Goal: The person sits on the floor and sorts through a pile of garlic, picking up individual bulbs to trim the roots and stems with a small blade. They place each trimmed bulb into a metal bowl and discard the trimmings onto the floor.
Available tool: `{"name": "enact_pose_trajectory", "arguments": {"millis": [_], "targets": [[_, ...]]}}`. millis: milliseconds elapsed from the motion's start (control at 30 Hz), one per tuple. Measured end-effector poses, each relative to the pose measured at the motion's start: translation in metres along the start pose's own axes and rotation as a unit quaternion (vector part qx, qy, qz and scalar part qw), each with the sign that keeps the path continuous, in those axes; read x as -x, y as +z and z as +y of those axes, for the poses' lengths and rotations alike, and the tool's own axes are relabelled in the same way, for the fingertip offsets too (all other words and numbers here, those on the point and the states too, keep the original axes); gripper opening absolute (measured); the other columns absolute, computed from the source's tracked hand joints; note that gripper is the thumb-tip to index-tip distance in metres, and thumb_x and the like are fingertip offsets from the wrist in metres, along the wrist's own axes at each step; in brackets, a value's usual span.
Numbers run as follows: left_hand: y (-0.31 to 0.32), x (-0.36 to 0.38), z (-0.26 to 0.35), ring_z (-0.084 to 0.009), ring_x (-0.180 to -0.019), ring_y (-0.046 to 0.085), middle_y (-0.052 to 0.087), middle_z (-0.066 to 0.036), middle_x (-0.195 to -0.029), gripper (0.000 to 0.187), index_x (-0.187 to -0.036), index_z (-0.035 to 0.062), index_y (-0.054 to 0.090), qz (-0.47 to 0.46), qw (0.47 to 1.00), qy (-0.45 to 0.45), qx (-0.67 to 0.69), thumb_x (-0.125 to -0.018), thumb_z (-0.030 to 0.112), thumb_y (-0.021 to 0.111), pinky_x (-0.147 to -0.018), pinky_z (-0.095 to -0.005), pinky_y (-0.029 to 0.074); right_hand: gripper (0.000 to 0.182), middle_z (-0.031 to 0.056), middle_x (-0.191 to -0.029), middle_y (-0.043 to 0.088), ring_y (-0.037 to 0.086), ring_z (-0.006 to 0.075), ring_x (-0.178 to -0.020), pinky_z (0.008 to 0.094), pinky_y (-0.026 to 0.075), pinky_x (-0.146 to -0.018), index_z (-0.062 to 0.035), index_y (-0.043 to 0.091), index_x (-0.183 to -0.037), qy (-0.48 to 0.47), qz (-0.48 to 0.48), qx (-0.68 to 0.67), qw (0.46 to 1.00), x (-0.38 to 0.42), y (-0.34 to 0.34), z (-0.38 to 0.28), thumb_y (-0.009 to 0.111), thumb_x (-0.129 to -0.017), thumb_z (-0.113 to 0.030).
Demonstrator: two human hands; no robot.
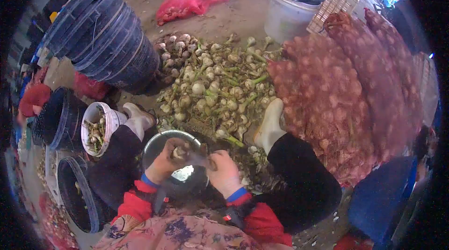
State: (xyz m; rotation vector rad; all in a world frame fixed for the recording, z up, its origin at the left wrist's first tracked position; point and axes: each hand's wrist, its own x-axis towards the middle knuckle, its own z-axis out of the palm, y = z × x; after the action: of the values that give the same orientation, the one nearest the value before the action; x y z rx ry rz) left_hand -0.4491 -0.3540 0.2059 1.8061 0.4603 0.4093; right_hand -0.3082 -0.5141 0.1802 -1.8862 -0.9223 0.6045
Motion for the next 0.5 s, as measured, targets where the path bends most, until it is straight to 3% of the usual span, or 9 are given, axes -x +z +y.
{"name": "enact_pose_trajectory", "arguments": {"millis": [33,100,133,167,233,500], "targets": [[0.001,0.002,0.003,-0.0143,-0.096,0.055,0.055,-0.005,-0.104,0.053,-0.121,0.0054,0.043,-0.002,1.0,0.001,0.0,-0.079,0.006,0.075,-0.089,-0.0278,0.046,0.023,0.0148,-0.103,0.06,0.06,0.0368,-0.093,0.0399,0.05,-0.078,-0.0058,0.066,-0.093,-0.01,-0.026,0.03,0.999,0.001,0.003,-0.005,0.07,-0.071,-0.007],[0.0,0.003,0.023,-0.0124,-0.091,0.055,0.056,-0.003,-0.101,0.058,-0.123,0.0047,0.044,-0.012,0.983,-0.139,0.117,-0.078,0.011,0.079,-0.086,-0.0265,0.046,0.024,0.0141,-0.102,0.061,0.061,0.0369,-0.093,0.042,0.05,-0.078,-0.0078,0.066,-0.092,-0.016,-0.026,0.052,0.998,-0.001,0.008,-0.017,0.071,-0.069,-0.008],[0.0,0.008,0.021,-0.0108,-0.09,0.055,0.057,-0.002,-0.099,0.058,-0.122,0.0046,0.047,-0.014,0.976,-0.152,0.154,-0.075,0.013,0.081,-0.082,-0.0265,0.047,0.021,0.0134,-0.099,0.061,0.061,0.0355,-0.091,0.0408,0.051,-0.076,-0.0067,0.066,-0.091,-0.039,-0.031,0.078,0.996,0.0,0.011,-0.021,0.073,-0.072,-0.011],[0.001,0.012,0.017,-0.0108,-0.09,0.055,0.057,-0.002,-0.099,0.058,-0.122,0.0046,0.047,-0.014,0.976,-0.153,0.153,-0.075,0.013,0.081,-0.082,-0.0265,0.047,0.02,0.0127,-0.096,0.061,0.061,0.034,-0.088,0.0397,0.051,-0.073,-0.0057,0.065,-0.089,-0.063,-0.037,0.103,0.992,0.0,0.013,-0.024,0.075,-0.074,-0.013],[0.003,0.018,0.012,-0.0109,-0.087,0.056,0.059,-0.002,-0.094,0.053,-0.115,0.0047,0.052,0.022,0.998,-0.057,0.029,-0.073,0.015,0.082,-0.077,-0.0264,0.048,0.018,0.0123,-0.098,0.061,0.061,0.0342,-0.09,0.0411,0.05,-0.075,-0.0065,0.065,-0.087,-0.063,-0.05,0.108,0.991,0.0,0.014,-0.032,0.074,-0.076,-0.018],[0.007,0.027,0.012,-0.0154,-0.084,0.059,0.06,-0.005,-0.091,0.051,-0.107,0.0051,0.053,0.05,0.992,-0.049,-0.104,-0.068,0.013,0.085,-0.074,-0.0298,0.049,0.023,0.0124,-0.103,0.06,0.06,0.0353,-0.096,0.0445,0.05,-0.08,-0.0076,0.064,-0.089,-0.065,-0.124,0.193,0.971,0.003,0.017,-0.032,0.068,-0.066,-0.006]]}}
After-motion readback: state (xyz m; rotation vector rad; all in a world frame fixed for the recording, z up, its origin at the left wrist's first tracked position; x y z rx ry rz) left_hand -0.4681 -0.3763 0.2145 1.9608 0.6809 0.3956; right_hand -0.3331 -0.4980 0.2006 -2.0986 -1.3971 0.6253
